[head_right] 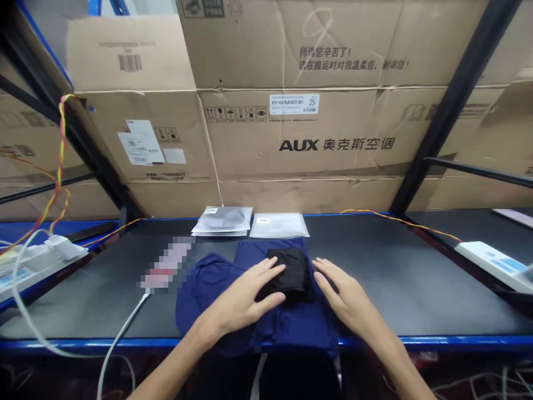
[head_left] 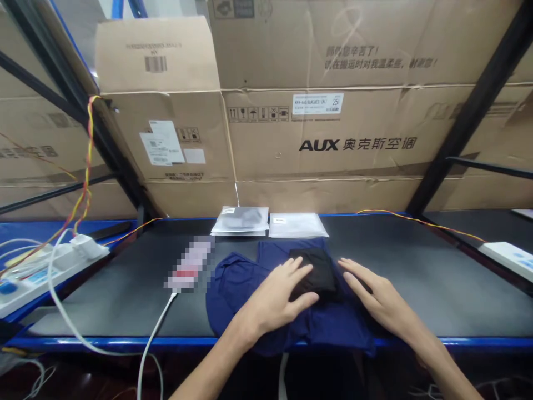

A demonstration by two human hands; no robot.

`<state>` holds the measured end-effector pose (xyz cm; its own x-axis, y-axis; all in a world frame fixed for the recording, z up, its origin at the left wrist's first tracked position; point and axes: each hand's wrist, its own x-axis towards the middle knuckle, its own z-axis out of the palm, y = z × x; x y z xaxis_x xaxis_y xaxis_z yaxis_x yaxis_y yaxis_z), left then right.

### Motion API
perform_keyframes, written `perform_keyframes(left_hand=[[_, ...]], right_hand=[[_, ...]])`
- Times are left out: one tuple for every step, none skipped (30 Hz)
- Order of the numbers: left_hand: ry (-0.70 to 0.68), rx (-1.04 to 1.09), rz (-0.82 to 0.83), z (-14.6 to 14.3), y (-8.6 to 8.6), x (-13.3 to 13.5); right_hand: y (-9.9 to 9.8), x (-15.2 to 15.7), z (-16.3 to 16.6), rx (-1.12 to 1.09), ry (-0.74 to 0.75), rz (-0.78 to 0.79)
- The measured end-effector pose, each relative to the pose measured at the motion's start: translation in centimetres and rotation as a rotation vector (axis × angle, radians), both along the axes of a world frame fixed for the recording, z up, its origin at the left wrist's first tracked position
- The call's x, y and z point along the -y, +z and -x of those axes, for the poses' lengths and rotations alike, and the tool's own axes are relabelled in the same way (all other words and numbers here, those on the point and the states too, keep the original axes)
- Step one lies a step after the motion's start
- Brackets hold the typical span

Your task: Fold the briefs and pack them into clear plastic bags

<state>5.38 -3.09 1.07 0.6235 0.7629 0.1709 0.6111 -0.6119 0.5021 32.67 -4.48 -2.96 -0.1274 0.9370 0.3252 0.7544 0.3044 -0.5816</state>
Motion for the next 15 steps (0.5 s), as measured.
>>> perform_keyframes(left_hand=[[0.024,-0.011,-0.008,0.8,0.1,-0.2],[0.055,-0.032,-0.016,1.7,0.1,-0.4],[0.088,-0.056,-0.024,2.6,0.0,-0.6],[0.122,-0.082,-0.032,3.6,-0.2,-0.8],[0.152,-0.109,-0.037,4.4,-0.5,-1.0],[0.175,-0.135,-0.041,5.2,-0.8,-1.2],[0.192,-0.158,-0.041,5.9,-1.1,-1.3],[0.201,-0.176,-0.041,6.5,-1.4,-1.4],[0.205,-0.187,-0.043,6.9,-1.7,-1.5],[0.204,-0.192,-0.047,7.1,-2.0,-1.5],[0.201,-0.192,-0.056,7.3,-2.1,-1.5],[0.197,-0.189,-0.066,7.4,-2.3,-1.5],[0.194,-0.185,-0.078,7.4,-2.4,-1.4],[0.192,-0.183,-0.086,7.4,-2.4,-1.3],[0.191,-0.181,-0.090,7.4,-2.5,-1.3]], right_hand=[[0.6,-0.2,0.5,-0.009,0.022,0.001],[1.2,-0.5,1.0,-0.012,0.057,0.003],[1.8,-0.7,1.6,-0.010,0.101,0.003],[2.4,-1.0,2.2,0.006,0.158,0.014],[2.9,-1.2,2.8,0.029,0.215,0.025],[3.3,-1.4,3.3,0.059,0.267,0.037],[3.5,-1.6,3.8,0.093,0.317,0.049],[3.6,-1.8,4.1,0.129,0.359,0.060],[3.6,-1.9,4.3,0.164,0.394,0.071],[3.5,-2.0,4.5,0.198,0.421,0.081],[3.3,-2.1,4.5,0.227,0.438,0.089],[3.0,-2.2,4.4,0.250,0.446,0.093],[2.8,-2.2,4.3,0.267,0.448,0.093],[2.6,-2.2,4.2,0.279,0.447,0.089],[2.4,-2.2,4.1,0.285,0.445,0.084]])
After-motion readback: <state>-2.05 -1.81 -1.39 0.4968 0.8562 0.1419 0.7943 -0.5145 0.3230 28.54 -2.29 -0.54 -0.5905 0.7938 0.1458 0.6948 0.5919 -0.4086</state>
